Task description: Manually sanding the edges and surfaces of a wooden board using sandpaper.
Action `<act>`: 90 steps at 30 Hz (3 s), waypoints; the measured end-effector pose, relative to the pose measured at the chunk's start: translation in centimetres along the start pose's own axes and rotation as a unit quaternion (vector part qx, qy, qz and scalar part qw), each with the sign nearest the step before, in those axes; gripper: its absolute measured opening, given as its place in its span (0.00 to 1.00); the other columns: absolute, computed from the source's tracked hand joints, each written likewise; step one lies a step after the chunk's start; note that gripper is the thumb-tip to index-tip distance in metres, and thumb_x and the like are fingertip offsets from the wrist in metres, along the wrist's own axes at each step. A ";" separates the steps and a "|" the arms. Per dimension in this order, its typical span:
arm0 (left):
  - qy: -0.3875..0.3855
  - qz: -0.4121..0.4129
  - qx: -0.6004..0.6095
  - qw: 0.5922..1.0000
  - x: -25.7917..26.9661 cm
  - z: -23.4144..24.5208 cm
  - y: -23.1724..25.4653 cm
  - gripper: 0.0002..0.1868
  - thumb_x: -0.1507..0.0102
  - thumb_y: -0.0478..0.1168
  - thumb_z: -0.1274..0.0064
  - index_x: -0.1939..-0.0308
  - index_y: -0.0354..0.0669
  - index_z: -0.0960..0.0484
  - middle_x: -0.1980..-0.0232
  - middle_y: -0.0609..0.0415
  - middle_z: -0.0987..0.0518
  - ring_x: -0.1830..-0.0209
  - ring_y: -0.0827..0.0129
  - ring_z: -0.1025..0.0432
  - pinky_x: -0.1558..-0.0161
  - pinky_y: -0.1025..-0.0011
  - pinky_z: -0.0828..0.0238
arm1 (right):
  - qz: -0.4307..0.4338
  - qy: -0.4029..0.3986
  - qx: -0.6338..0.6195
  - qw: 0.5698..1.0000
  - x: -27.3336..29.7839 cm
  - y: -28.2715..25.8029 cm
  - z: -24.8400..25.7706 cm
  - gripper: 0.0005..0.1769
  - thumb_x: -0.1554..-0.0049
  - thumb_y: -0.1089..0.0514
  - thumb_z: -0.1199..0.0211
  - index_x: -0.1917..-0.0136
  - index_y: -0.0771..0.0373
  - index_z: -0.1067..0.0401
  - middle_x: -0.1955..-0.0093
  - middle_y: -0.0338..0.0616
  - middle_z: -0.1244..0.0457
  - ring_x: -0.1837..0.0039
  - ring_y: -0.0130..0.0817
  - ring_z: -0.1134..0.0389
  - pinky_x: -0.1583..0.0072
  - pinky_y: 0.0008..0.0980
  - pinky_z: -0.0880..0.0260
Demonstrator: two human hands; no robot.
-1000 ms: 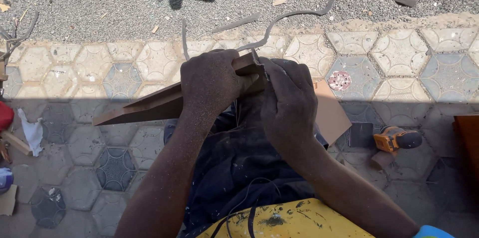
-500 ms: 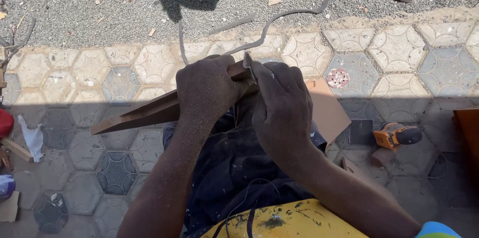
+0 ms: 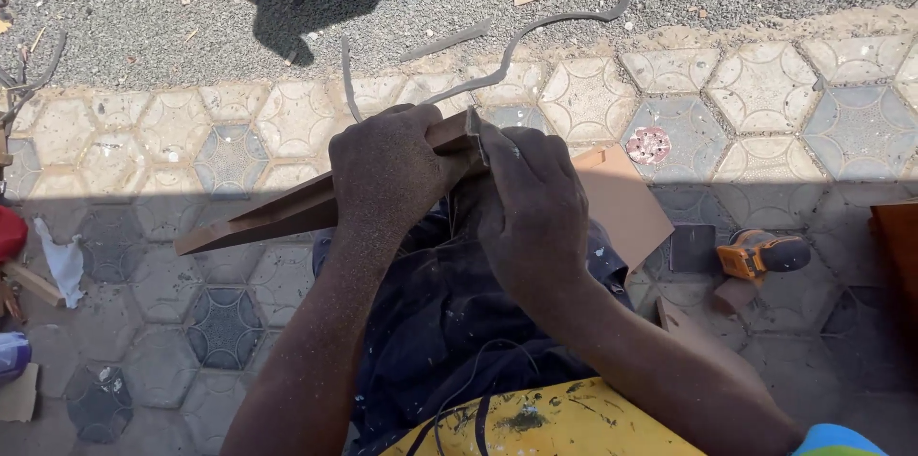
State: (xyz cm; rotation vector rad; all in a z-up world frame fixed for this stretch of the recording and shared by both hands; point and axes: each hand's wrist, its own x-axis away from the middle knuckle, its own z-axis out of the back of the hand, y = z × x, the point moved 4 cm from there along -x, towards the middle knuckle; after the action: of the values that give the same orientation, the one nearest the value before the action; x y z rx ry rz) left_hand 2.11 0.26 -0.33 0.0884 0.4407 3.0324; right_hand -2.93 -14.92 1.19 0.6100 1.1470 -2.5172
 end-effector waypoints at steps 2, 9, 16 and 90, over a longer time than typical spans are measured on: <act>-0.004 0.005 0.012 1.000 0.0 0.3 0.0 0.17 0.45 0.50 0.34 0.57 0.48 0.14 0.66 0.46 0.17 0.58 0.42 0.20 0.58 0.47 0.23 | 0.004 -0.019 0.039 0.999 1.7 4.0 -3.0 0.17 0.40 0.64 0.45 0.39 0.68 0.26 0.52 0.48 0.38 0.50 0.46 0.34 0.56 0.41 0.29; 0.010 0.015 0.018 1.000 0.2 -0.5 -0.7 0.18 0.46 0.51 0.32 0.57 0.50 0.13 0.65 0.48 0.17 0.59 0.44 0.19 0.58 0.49 0.22 | 0.015 -0.014 0.067 0.998 1.5 2.9 -2.9 0.20 0.42 0.65 0.46 0.37 0.67 0.28 0.50 0.47 0.38 0.47 0.45 0.34 0.52 0.41 0.28; 0.018 0.010 0.043 0.999 0.3 0.1 -1.2 0.18 0.43 0.54 0.33 0.56 0.50 0.14 0.66 0.46 0.17 0.57 0.40 0.20 0.57 0.45 0.22 | 0.014 0.025 -0.001 1.000 1.4 2.1 -2.5 0.18 0.37 0.64 0.49 0.35 0.66 0.27 0.51 0.47 0.38 0.49 0.50 0.34 0.52 0.41 0.28; -0.076 0.079 0.032 0.993 -7.6 0.6 -2.7 0.28 0.47 0.58 0.25 0.55 0.42 0.13 0.71 0.44 0.17 0.65 0.51 0.17 0.59 0.57 0.21 | -0.252 -0.296 0.083 0.918 7.0 18.6 -10.8 0.23 0.37 0.56 0.50 0.30 0.53 0.29 0.49 0.55 0.29 0.44 0.60 0.27 0.45 0.57 0.27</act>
State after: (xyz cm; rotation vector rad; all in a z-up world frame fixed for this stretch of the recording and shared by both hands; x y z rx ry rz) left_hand 9.92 2.42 -0.87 0.3730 0.5430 3.1346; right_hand 1.91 -19.11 -20.50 -0.4729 0.9368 -2.9166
